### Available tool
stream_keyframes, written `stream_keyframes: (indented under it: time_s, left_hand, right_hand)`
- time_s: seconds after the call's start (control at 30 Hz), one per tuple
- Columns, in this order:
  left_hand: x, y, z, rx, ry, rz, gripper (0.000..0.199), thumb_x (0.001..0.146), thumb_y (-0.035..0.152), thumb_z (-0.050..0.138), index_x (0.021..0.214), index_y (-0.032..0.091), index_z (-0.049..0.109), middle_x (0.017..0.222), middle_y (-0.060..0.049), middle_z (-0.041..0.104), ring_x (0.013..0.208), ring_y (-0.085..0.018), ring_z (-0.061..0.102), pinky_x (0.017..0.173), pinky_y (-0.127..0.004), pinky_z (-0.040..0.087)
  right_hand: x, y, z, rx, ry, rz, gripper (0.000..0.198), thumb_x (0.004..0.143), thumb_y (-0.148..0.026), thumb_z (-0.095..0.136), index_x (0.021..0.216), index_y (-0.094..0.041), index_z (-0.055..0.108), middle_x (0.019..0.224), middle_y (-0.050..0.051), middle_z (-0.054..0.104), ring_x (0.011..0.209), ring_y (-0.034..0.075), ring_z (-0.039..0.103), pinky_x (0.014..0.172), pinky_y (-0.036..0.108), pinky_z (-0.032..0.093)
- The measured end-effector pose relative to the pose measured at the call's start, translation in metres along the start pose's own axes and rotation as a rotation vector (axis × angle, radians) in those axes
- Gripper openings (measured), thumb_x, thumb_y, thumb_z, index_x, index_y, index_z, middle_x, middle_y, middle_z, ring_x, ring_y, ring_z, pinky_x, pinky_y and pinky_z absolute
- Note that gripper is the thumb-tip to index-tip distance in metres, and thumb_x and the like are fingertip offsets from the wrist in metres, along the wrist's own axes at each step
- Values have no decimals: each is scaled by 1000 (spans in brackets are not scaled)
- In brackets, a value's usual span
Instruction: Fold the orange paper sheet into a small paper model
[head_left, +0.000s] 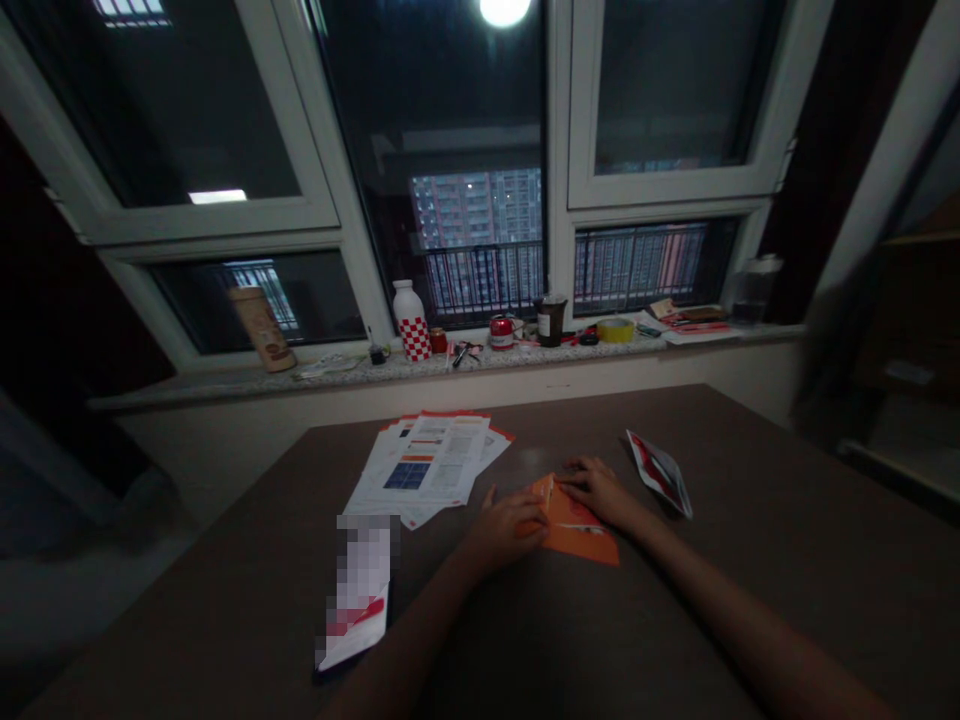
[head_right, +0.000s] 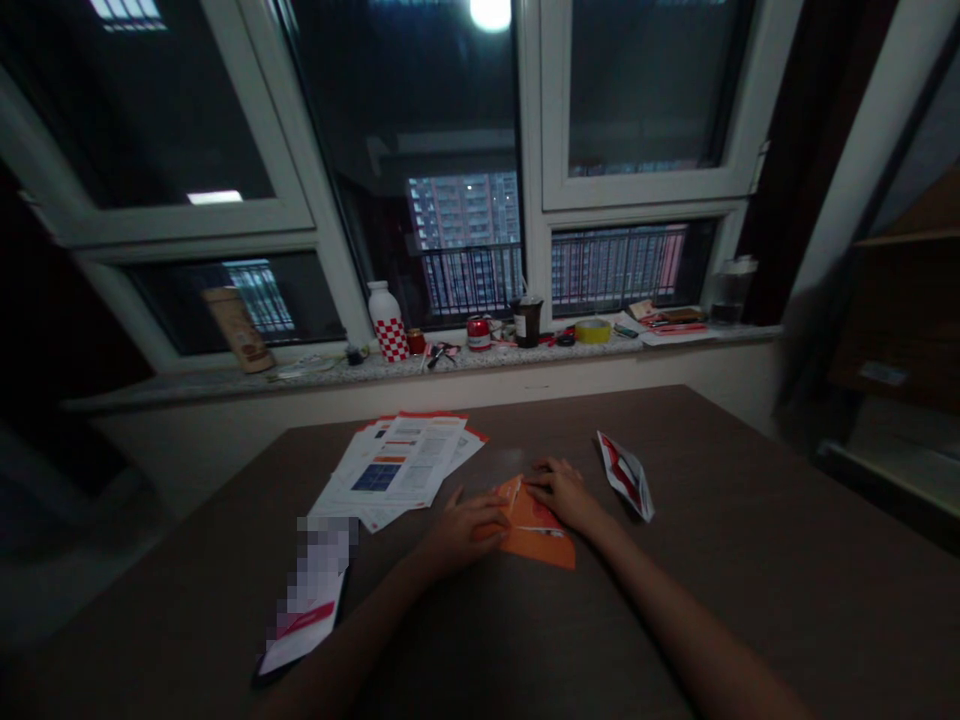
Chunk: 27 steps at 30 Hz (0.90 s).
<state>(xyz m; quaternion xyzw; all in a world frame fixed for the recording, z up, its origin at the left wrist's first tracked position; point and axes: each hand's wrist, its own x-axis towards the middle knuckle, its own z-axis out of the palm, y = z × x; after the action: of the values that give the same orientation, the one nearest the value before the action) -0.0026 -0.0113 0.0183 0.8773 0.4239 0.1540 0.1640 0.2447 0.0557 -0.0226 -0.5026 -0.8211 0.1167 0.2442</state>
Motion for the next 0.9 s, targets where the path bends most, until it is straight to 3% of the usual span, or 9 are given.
stream_keyframes:
  time_s: [0.3,0.5,0.9]
  left_hand:
    - [-2,2,-1,10,4,38,20,90,41,55,107,33,64,143,2,52,136,-25,40,115,-63,1]
    - [0,7,-4,16,-19,46,20,92,39,52,108,34,62,135,5,59,139,-26,35,113,-65,-3]
    - [11,7,-5,-14,-2,31,23,94,38,50,108,35,67,125,4,66,131,-25,43,110,-64,-17]
  right_hand:
    - [-1,0,4,-17,59,-21,26,92,-41,54,112,-33,69,123,5,59,112,24,52,96,43,41]
    - [-1,0,4,12,51,-20,20,90,-37,57,101,-33,73,122,5,60,113,25,51,97,44,38]
    - [-3,-1,5,-6,37,25,21,91,-37,57,106,-37,72,125,3,57,116,24,49,99,43,37]
